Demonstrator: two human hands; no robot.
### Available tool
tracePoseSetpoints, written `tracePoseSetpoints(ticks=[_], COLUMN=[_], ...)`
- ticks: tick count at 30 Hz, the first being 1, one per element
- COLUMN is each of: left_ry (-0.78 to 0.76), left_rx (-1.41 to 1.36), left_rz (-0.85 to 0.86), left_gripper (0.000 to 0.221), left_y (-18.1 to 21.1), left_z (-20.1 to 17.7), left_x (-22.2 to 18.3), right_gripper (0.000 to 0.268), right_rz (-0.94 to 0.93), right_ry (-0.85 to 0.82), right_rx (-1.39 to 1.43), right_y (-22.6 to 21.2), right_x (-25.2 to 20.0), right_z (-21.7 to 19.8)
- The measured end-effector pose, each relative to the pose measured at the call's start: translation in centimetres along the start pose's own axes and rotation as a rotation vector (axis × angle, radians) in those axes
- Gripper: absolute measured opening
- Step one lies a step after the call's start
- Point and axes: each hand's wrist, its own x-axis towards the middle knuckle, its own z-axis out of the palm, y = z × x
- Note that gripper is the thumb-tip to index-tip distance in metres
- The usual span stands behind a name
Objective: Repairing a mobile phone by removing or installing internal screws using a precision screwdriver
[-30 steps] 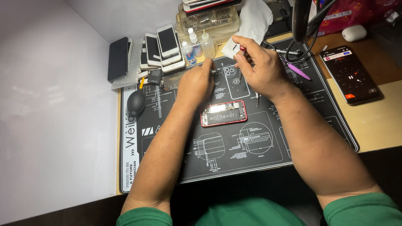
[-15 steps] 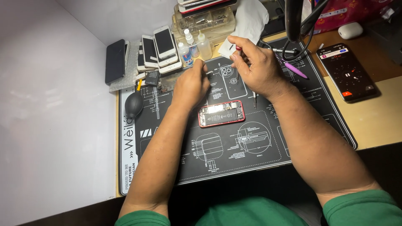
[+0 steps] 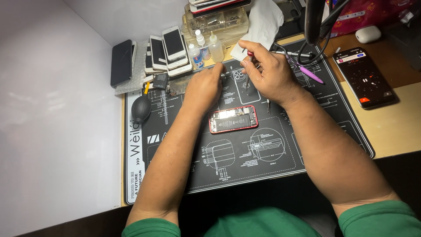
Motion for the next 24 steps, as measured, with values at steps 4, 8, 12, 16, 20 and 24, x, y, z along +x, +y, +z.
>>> tracePoseSetpoints(ticks=[4, 8, 12, 16, 20, 24], left_ry=[0.010, -0.017, 0.040, 0.078, 0.059, 0.094], left_rx=[0.037, -0.159, -0.466, -0.759, -0.783, -0.871], left_rz=[0.036, -0.033, -0.178, -0.296, -0.369, -0.417], left_gripper=[0.008, 0.016, 0.022, 0.022, 0.024, 0.021], left_y=[-0.1, -0.2, -0.9, -0.6, 0.3, 1.5], left_z=[0.5, 0.0, 0.2, -0.6, -2.5, -4.2], left_x=[0.0, -0.5, -1.4, -2.9, -5.1, -7.4], right_gripper=[0.034, 0.034, 0.033, 0.034, 0.032, 0.039], right_rz=[-0.010, -0.016, 0.013, -0.010, 0.019, 0.023], right_ry=[0.002, 0.002, 0.002, -0.004, 0.010, 0.026], right_rx=[0.013, -0.009, 0.024, 0.018, 0.099, 0.058], right_y=[0.3, 0.3, -0.2, -0.7, -0.9, -0.3], right_x=[0.0, 0.0, 0.0, 0.1, 0.1, 0.0], right_z=[0.0, -0.1, -0.2, -0.2, 0.1, 0.6])
